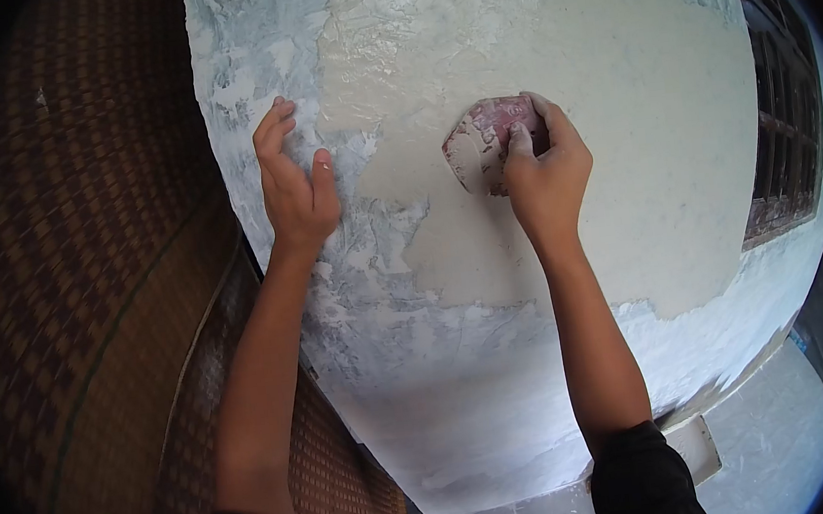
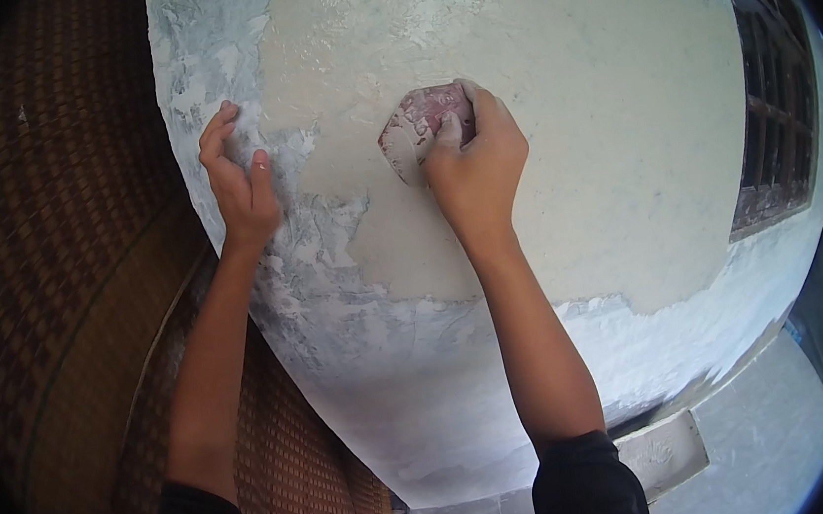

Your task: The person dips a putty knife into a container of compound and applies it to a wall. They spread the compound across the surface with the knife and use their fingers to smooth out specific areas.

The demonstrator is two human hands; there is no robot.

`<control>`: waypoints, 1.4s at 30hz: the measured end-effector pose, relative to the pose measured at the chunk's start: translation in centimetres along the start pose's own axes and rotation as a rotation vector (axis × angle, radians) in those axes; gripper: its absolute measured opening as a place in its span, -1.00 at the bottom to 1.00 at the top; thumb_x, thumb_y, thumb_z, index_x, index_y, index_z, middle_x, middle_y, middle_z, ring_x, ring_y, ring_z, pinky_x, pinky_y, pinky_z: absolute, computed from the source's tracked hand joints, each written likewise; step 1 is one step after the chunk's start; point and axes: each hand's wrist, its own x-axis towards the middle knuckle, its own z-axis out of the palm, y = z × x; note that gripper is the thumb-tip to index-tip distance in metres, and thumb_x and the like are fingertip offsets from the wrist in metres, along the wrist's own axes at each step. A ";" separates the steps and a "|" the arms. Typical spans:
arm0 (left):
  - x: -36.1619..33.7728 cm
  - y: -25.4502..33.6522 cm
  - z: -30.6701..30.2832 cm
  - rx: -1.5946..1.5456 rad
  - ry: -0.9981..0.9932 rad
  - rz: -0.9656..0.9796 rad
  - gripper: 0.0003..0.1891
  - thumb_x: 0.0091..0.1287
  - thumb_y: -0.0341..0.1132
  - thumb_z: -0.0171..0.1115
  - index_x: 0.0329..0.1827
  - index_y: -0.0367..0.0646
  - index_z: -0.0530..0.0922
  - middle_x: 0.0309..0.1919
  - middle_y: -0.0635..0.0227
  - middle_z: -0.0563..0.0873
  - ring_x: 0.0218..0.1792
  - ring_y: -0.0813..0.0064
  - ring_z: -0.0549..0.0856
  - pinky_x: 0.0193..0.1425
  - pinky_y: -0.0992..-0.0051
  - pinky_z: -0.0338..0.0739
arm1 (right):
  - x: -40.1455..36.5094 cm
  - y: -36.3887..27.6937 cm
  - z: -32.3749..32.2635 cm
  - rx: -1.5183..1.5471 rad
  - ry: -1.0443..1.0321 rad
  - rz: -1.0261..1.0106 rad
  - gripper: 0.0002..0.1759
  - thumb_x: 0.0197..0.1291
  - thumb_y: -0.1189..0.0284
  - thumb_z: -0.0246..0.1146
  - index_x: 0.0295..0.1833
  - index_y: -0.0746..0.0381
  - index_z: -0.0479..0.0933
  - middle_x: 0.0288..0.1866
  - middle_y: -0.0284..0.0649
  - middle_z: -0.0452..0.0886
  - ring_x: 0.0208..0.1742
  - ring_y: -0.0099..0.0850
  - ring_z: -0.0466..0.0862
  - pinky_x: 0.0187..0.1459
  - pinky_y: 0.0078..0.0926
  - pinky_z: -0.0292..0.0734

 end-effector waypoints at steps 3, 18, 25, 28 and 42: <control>0.2 -0.1 -0.1 -0.013 0.010 0.009 -0.57 0.32 -0.43 0.03 0.21 -0.34 0.19 0.23 -0.20 0.38 0.30 -0.11 0.40 0.39 0.09 0.25 | -0.9 0.0 0.5 0.016 -0.062 -0.095 -0.65 0.01 0.68 0.17 -0.01 0.40 0.57 -0.23 0.06 0.64 -0.20 -0.05 0.67 -0.10 -0.28 0.56; -0.2 -0.4 0.1 -0.061 0.026 -0.014 -0.62 0.42 -0.32 0.00 0.20 -0.29 0.18 0.25 -0.16 0.39 0.33 -0.03 0.37 0.46 0.08 0.12 | 5.2 -2.5 -0.5 -0.113 -0.377 -0.319 -0.65 0.04 0.64 0.19 0.01 0.37 0.59 -0.17 0.04 0.68 -0.18 -0.10 0.70 -0.03 -0.35 0.57; -0.2 -0.4 0.0 -0.067 0.035 -0.009 -0.61 0.42 -0.32 0.00 0.21 -0.30 0.18 0.25 -0.15 0.39 0.33 -0.02 0.37 0.45 0.09 0.14 | 5.4 -2.2 0.2 -0.220 -0.518 -0.469 -0.61 0.05 0.64 0.21 0.06 0.37 0.58 -0.11 0.02 0.68 -0.14 -0.16 0.70 -0.02 -0.34 0.56; -0.3 -0.4 0.0 -0.045 0.036 -0.010 -0.60 0.42 -0.32 0.00 0.22 -0.30 0.18 0.25 -0.15 0.39 0.32 -0.02 0.38 0.45 0.10 0.15 | 5.3 -2.7 0.3 -0.010 -0.511 -0.234 -0.65 0.03 0.64 0.21 0.01 0.39 0.59 -0.14 0.05 0.67 -0.14 -0.09 0.69 -0.03 -0.32 0.56; -0.1 -0.4 -0.1 -0.025 0.074 0.026 -0.60 0.33 -0.40 0.05 0.18 -0.36 0.25 0.19 -0.17 0.41 0.25 -0.10 0.46 0.38 0.10 0.32 | 4.9 -2.3 0.7 -0.011 -0.412 -0.154 -0.66 0.12 0.62 0.20 0.06 0.37 0.57 -0.17 -0.01 0.71 -0.21 -0.28 0.71 -0.07 -0.45 0.56</control>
